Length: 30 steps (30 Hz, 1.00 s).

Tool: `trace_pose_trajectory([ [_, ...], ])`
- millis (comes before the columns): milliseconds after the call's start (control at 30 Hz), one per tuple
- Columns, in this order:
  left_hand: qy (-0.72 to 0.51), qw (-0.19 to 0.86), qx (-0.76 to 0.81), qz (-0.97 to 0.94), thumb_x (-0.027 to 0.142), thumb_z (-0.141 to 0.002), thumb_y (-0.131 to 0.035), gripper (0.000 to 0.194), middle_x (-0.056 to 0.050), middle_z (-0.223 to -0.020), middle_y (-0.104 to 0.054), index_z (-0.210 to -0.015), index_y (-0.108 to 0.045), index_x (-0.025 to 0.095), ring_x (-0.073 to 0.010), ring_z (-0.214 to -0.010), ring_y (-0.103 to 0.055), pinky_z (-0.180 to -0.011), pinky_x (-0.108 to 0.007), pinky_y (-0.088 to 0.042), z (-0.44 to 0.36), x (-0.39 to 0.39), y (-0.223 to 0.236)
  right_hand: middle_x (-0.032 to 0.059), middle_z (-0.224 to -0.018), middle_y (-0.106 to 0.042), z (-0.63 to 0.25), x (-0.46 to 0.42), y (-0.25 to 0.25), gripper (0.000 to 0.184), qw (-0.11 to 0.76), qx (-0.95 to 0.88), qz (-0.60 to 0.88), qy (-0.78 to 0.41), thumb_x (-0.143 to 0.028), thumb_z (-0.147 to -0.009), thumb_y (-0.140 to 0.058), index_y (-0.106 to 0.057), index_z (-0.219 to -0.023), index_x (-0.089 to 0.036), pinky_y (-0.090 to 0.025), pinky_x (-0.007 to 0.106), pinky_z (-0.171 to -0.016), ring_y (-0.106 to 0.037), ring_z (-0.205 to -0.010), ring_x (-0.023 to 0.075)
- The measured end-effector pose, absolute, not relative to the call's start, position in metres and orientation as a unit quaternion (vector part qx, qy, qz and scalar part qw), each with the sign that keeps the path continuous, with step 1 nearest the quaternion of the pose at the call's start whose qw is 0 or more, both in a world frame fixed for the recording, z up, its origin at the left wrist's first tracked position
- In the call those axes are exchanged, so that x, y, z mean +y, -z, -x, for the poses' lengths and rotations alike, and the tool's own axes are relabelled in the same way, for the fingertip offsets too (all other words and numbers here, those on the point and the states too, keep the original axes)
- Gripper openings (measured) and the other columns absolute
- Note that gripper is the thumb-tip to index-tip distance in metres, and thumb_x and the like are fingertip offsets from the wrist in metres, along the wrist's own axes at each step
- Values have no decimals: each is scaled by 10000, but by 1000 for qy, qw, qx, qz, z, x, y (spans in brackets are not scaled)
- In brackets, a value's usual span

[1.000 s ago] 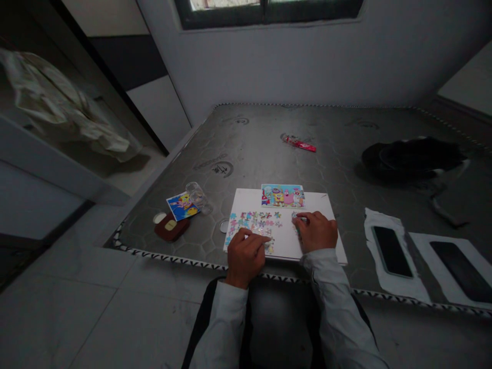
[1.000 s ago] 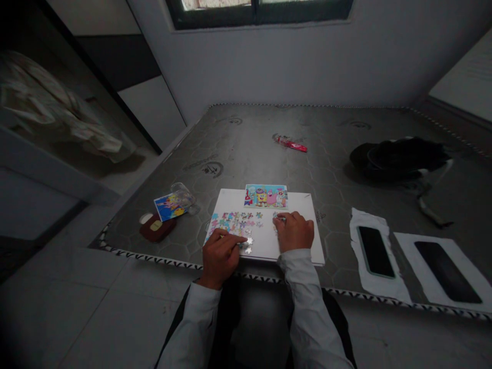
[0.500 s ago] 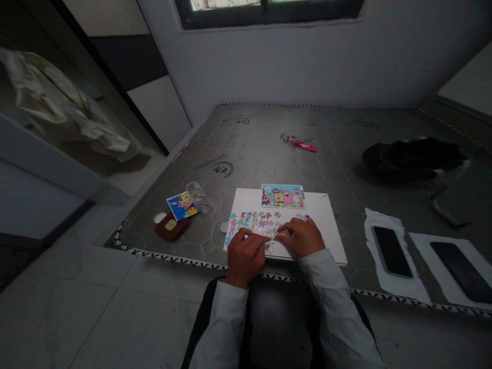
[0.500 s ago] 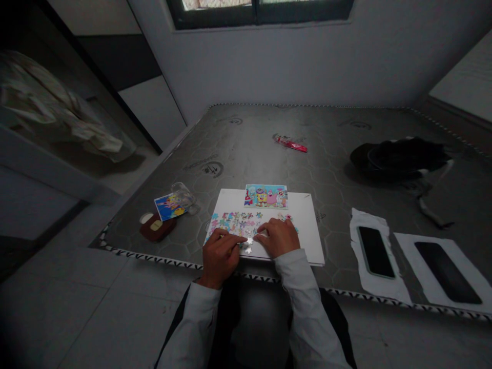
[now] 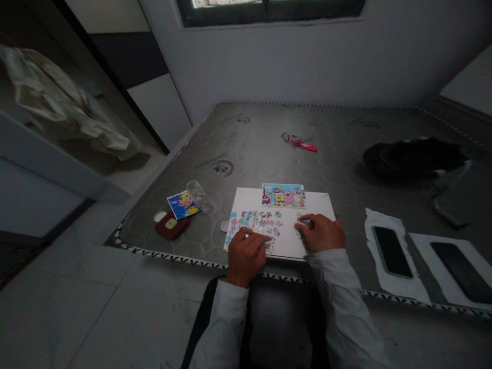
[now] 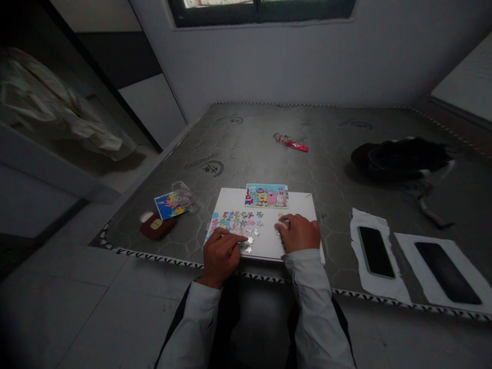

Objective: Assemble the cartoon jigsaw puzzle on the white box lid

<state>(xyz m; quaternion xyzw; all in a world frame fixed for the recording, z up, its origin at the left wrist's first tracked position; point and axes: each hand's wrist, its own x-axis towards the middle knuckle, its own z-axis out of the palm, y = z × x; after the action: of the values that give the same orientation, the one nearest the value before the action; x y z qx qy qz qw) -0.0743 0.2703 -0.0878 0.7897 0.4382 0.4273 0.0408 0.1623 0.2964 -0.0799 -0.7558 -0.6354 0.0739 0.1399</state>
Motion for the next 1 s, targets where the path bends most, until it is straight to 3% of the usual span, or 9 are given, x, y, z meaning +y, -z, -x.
trace_pose_trajectory([
  [367, -419, 48, 441, -792, 5, -779, -569, 311, 6, -807, -767, -880, -764, 225, -214, -810, -576, -766, -358, -504, 75, 270, 89, 34, -954, -748, -156, 295, 76, 271, 117, -636, 756, -97, -462, -804, -682, -762, -986, -278, -341, 375, -803, -658, -875, 226],
  [567, -418, 46, 441, -793, 6, -780, -573, 304, 9, -803, -766, -875, -763, 223, -215, -807, -573, -750, -353, -496, 74, 270, 88, -3, -915, -751, -148, 294, 76, 177, 134, -655, 731, -137, -396, -834, -670, -757, -962, -311, -316, 368, -841, -650, -1028, 230],
  [733, -412, 48, 444, -794, 7, -769, -569, 317, 0, -811, -771, -880, -769, 226, -216, -803, -580, -745, -359, -502, 74, 270, 88, 32, -926, -748, -139, 292, 70, 268, 115, -648, 745, -111, -358, -854, -650, -731, -1092, -265, -307, 367, -819, -655, -915, 223],
  [1000, -417, 46, 442, -793, 6, -774, -562, 317, 3, -802, -769, -880, -766, 225, -213, -789, -582, -750, -362, -507, 73, 271, 89, 41, -878, -734, -136, 293, 72, 213, 105, -665, 730, -117, -290, -890, -584, -712, -1059, -268, -282, 370, -803, -634, -927, 231],
])
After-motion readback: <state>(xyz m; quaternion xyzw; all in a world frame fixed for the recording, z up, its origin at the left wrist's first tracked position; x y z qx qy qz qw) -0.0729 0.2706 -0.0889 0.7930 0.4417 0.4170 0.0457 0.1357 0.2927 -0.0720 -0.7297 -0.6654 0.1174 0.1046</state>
